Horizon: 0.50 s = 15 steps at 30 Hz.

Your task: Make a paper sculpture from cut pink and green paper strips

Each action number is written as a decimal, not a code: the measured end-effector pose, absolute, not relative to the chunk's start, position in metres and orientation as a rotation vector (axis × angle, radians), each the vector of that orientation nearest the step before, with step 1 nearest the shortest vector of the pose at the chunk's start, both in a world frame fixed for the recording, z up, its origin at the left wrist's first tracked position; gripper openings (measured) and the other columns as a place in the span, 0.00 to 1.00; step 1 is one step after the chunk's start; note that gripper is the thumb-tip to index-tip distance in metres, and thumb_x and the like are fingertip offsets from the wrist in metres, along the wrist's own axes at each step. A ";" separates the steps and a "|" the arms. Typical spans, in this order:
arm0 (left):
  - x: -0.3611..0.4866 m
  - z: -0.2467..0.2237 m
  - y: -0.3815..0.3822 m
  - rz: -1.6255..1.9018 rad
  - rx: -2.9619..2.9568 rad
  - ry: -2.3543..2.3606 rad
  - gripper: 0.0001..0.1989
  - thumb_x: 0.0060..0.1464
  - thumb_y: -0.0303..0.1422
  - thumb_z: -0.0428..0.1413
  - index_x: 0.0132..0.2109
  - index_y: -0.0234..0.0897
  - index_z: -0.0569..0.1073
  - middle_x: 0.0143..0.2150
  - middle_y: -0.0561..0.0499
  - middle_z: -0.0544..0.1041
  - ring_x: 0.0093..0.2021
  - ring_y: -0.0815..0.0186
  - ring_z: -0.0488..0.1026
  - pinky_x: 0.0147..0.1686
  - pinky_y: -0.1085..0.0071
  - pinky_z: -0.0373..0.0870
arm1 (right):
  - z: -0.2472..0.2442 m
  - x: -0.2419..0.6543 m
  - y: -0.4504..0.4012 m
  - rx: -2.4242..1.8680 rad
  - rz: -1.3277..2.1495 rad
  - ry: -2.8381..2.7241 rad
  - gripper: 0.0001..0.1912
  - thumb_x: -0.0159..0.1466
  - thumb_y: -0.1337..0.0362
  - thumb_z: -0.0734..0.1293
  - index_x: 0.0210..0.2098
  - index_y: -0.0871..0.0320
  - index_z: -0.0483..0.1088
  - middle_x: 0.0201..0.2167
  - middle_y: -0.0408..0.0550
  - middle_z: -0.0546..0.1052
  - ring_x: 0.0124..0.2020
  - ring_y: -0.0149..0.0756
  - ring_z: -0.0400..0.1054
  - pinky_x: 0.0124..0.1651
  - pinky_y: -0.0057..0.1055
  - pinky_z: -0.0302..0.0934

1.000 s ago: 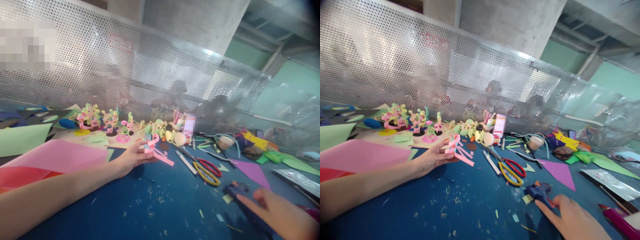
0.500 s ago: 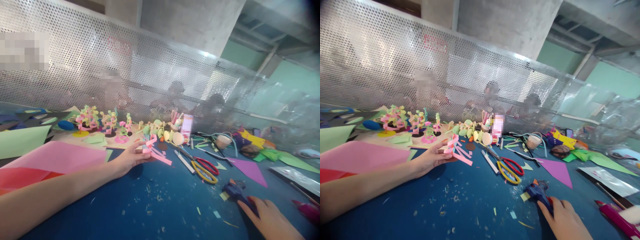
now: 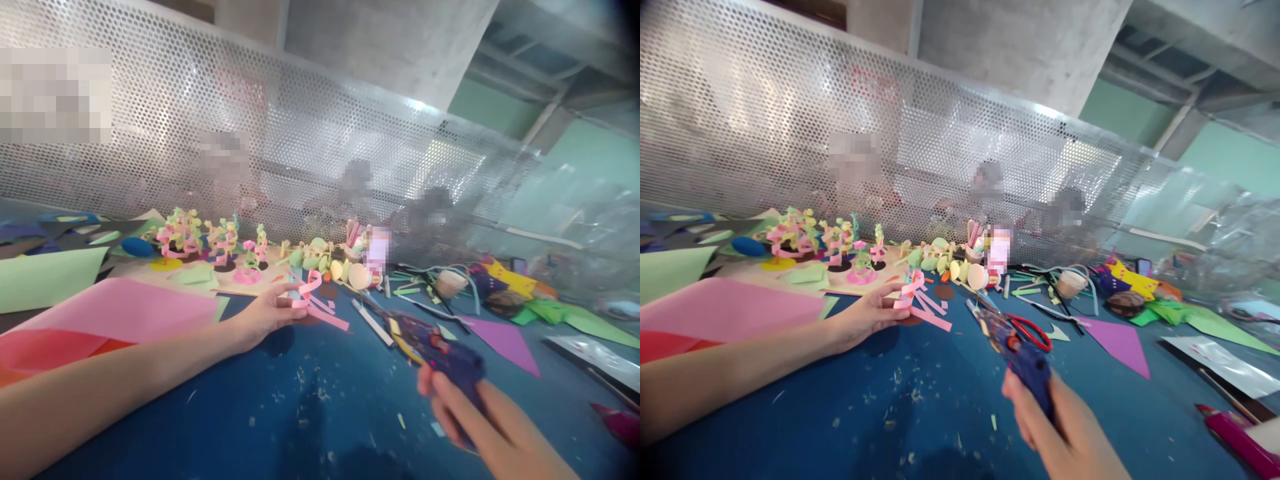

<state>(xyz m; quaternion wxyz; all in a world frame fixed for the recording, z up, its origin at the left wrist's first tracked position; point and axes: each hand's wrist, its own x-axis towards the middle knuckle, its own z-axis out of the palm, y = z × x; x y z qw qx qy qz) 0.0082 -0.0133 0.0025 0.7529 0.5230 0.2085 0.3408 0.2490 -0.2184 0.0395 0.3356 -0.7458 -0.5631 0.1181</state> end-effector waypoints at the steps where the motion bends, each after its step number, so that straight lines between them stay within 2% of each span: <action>1: 0.008 0.002 -0.013 0.744 1.142 0.442 0.27 0.44 0.26 0.64 0.52 0.35 0.66 0.41 0.42 0.78 0.42 0.59 0.76 0.53 0.58 0.64 | 0.044 0.232 -0.211 -1.920 0.467 -1.502 0.25 0.61 0.42 0.52 0.26 0.54 0.66 0.18 0.44 0.69 0.21 0.35 0.65 0.27 0.30 0.61; 5: 0.008 0.001 -0.013 0.749 1.154 0.439 0.26 0.44 0.26 0.63 0.52 0.35 0.66 0.41 0.43 0.78 0.42 0.59 0.76 0.53 0.58 0.65 | 0.055 0.196 -0.184 -1.834 0.730 -1.548 0.24 0.63 0.43 0.51 0.30 0.55 0.65 0.19 0.42 0.67 0.23 0.32 0.64 0.27 0.27 0.59; 15: 0.009 0.000 -0.013 0.760 1.172 0.423 0.24 0.44 0.29 0.64 0.50 0.34 0.67 0.41 0.42 0.78 0.42 0.57 0.76 0.51 0.56 0.66 | 0.052 0.187 -0.158 -1.763 0.744 -1.693 0.23 0.64 0.45 0.51 0.27 0.55 0.61 0.19 0.39 0.67 0.22 0.30 0.64 0.28 0.27 0.58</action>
